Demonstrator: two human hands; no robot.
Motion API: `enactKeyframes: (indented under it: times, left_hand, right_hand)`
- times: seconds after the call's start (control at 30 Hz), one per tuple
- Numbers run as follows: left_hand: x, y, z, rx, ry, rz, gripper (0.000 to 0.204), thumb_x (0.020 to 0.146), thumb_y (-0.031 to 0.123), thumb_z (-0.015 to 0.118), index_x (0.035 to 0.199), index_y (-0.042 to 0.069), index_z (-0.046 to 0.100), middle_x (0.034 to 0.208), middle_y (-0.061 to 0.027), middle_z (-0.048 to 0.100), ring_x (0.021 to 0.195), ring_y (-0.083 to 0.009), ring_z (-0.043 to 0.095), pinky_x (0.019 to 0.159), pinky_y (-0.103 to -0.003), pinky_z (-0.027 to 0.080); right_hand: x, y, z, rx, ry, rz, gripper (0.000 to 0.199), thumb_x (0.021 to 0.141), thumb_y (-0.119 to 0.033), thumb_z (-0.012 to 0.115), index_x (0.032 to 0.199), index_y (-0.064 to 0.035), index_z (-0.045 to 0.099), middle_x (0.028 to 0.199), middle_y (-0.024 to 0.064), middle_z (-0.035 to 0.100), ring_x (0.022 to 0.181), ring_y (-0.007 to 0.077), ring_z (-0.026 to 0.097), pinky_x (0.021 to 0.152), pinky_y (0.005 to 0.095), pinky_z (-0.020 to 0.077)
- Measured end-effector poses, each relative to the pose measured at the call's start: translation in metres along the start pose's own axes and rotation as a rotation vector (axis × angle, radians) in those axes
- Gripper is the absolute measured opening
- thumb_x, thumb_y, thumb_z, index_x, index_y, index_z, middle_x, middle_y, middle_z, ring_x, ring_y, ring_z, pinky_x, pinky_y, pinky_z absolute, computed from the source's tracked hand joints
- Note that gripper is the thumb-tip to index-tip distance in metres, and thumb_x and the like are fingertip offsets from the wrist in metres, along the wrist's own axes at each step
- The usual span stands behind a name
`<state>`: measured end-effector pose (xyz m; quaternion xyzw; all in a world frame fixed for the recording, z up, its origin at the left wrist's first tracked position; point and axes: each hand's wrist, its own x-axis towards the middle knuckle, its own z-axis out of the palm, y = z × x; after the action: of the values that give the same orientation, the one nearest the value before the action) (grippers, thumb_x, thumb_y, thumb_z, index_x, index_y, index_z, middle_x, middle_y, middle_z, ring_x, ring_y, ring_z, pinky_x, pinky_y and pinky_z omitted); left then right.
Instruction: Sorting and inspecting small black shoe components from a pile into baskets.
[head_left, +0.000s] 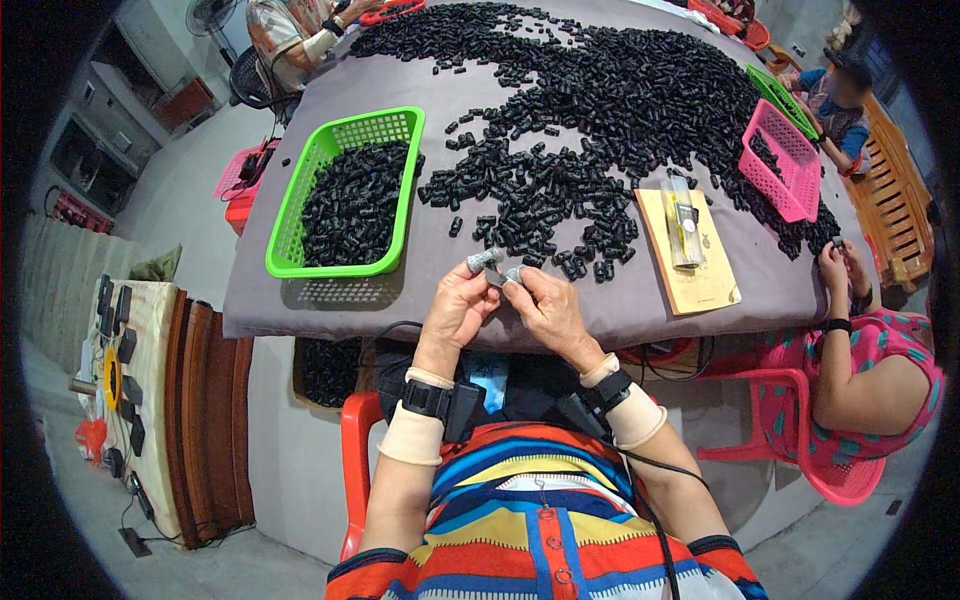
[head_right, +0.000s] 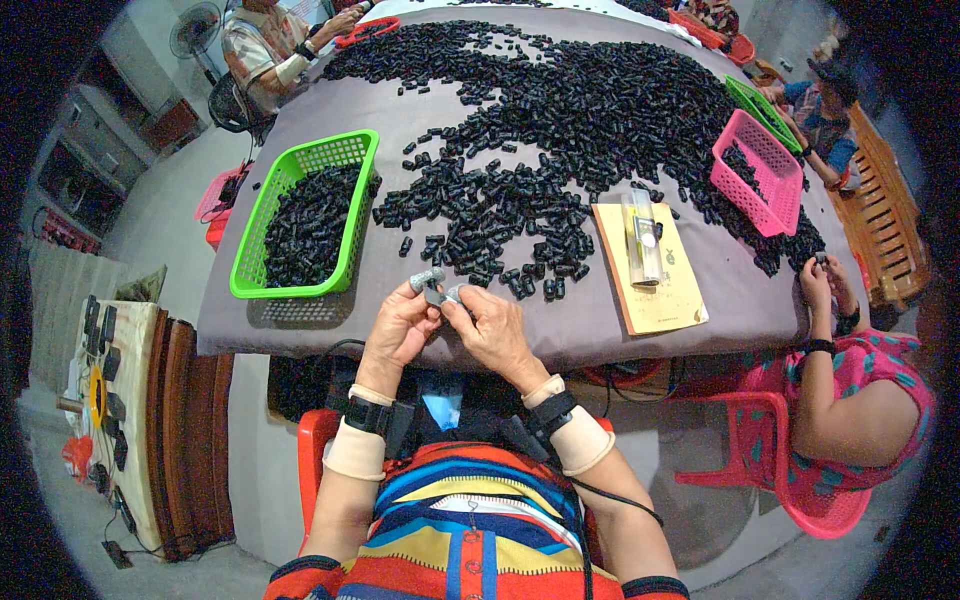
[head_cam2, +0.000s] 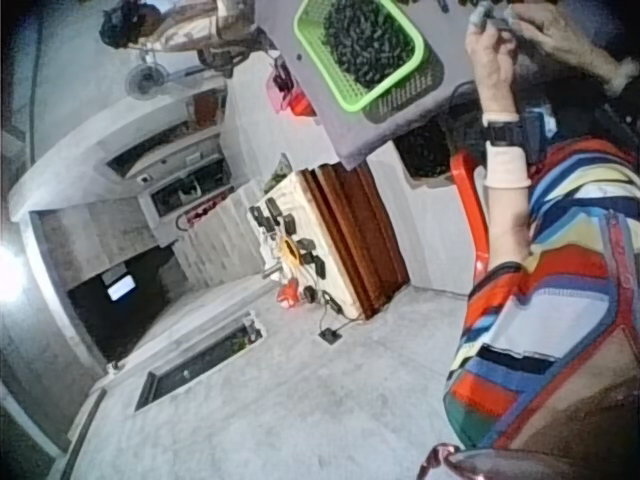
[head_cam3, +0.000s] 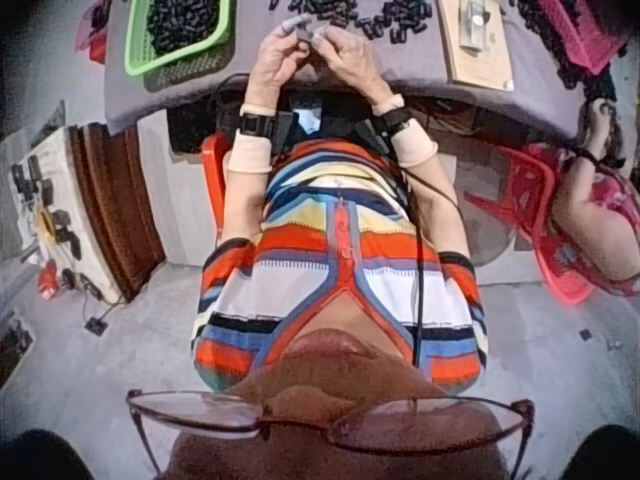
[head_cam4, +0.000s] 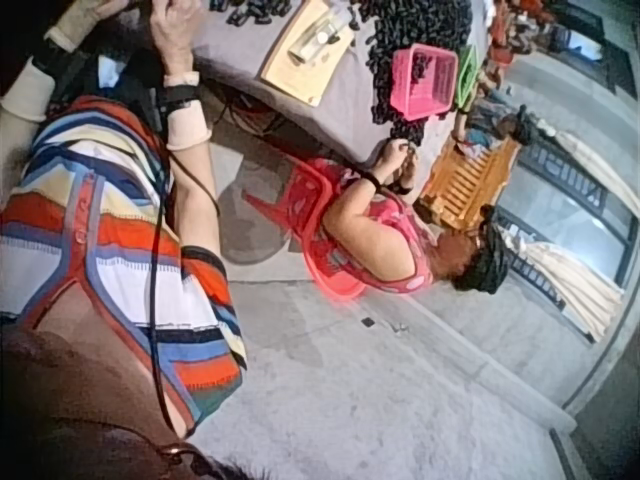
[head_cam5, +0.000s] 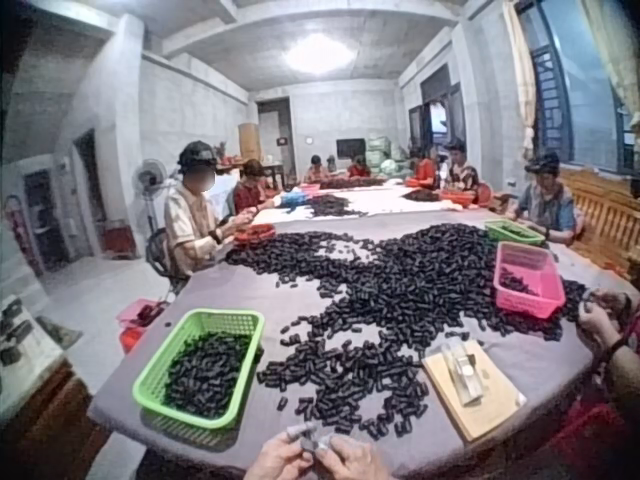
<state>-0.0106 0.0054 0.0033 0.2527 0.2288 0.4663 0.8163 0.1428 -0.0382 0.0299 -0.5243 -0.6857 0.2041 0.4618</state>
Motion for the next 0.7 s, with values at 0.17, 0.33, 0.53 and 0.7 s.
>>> enactKeyframes:
  times: [0.17, 0.33, 0.53, 0.7]
  left_hand:
    - [0.0006, -0.0005, 0.0022, 0.002, 0.018, 0.000, 0.025, 0.085, 0.001, 0.052, 0.110, 0.002, 0.055, 0.083, -0.0049, 0.059, 0.064, -0.0103, 0.054, 0.057, -0.021, 0.046]
    - [0.0004, -0.0003, 0.0016, 0.007, 0.016, -0.008, 0.025, 0.085, 0.000, 0.051, 0.110, 0.002, 0.055, 0.084, -0.0054, 0.059, 0.064, -0.0098, 0.054, 0.057, -0.020, 0.046]
    - [0.0012, 0.0000, 0.0002, 0.000, -0.019, -0.015, 0.024, 0.086, 0.001, 0.052, 0.109, 0.001, 0.055, 0.086, -0.0058, 0.060, 0.065, -0.0096, 0.055, 0.057, -0.020, 0.047]
    - [0.0015, 0.0009, -0.0010, -0.020, -0.044, -0.039, 0.022, 0.086, 0.001, 0.052, 0.107, 0.000, 0.056, 0.087, -0.0067, 0.061, 0.066, -0.0101, 0.056, 0.059, -0.020, 0.048]
  right_hand:
    - [-0.0004, 0.0014, 0.0003, -0.018, -0.001, -0.010, 0.022, 0.083, -0.023, 0.057, 0.075, -0.0030, 0.052, 0.067, 0.0137, 0.053, 0.059, 0.0325, 0.055, 0.050, 0.0385, 0.0399]
    - [-0.0003, -0.0010, 0.0003, -0.034, -0.008, 0.018, 0.021, 0.083, -0.023, 0.056, 0.075, -0.0036, 0.052, 0.068, 0.0133, 0.054, 0.060, 0.0326, 0.055, 0.050, 0.0385, 0.0402]
    - [0.0006, 0.0010, 0.0025, -0.032, -0.002, -0.002, 0.022, 0.084, -0.024, 0.056, 0.074, -0.0042, 0.053, 0.068, 0.0124, 0.055, 0.060, 0.0320, 0.056, 0.050, 0.0386, 0.0402]
    - [0.0011, 0.0004, 0.0023, -0.064, -0.012, -0.006, 0.022, 0.084, -0.024, 0.056, 0.074, -0.0050, 0.053, 0.068, 0.0119, 0.055, 0.059, 0.0311, 0.056, 0.050, 0.0387, 0.0404]
